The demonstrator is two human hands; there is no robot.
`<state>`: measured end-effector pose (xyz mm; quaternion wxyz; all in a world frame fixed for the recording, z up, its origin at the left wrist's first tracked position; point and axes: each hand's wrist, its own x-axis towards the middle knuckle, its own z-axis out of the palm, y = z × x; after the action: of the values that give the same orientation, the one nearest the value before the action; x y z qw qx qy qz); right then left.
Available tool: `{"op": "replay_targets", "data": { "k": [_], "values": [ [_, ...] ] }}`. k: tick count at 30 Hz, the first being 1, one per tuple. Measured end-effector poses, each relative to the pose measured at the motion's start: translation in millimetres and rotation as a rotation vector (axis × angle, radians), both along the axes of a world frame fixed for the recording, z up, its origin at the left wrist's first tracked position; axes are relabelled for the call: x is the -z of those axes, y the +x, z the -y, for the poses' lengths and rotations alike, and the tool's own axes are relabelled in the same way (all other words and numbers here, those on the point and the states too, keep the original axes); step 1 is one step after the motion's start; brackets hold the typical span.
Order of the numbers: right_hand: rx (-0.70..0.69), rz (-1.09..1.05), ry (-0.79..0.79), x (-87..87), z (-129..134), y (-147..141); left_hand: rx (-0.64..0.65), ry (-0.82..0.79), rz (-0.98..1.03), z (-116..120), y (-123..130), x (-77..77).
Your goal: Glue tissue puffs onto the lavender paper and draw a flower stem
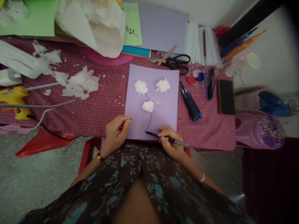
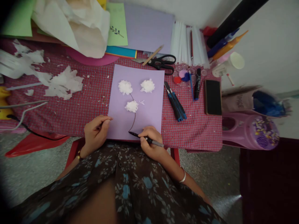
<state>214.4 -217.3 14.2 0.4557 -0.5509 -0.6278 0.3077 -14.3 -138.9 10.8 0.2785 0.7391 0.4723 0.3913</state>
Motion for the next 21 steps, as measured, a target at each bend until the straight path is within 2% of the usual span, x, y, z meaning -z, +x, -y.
{"op": "replay_targets", "data": {
  "k": [12,18,21],
  "values": [
    [-0.173,-0.014,0.053,-7.5,-4.5,-10.2,0.007,0.011,0.002,0.5,0.6,0.9],
    [-0.158,-0.043,0.037,-6.6,-2.3,-10.4,0.005,0.014,-0.008,0.6,0.9,0.8],
    [-0.079,-0.101,0.013,-0.7,2.8,-9.2,0.004,0.023,-0.007,0.6,1.1,1.5]
  ]
}}
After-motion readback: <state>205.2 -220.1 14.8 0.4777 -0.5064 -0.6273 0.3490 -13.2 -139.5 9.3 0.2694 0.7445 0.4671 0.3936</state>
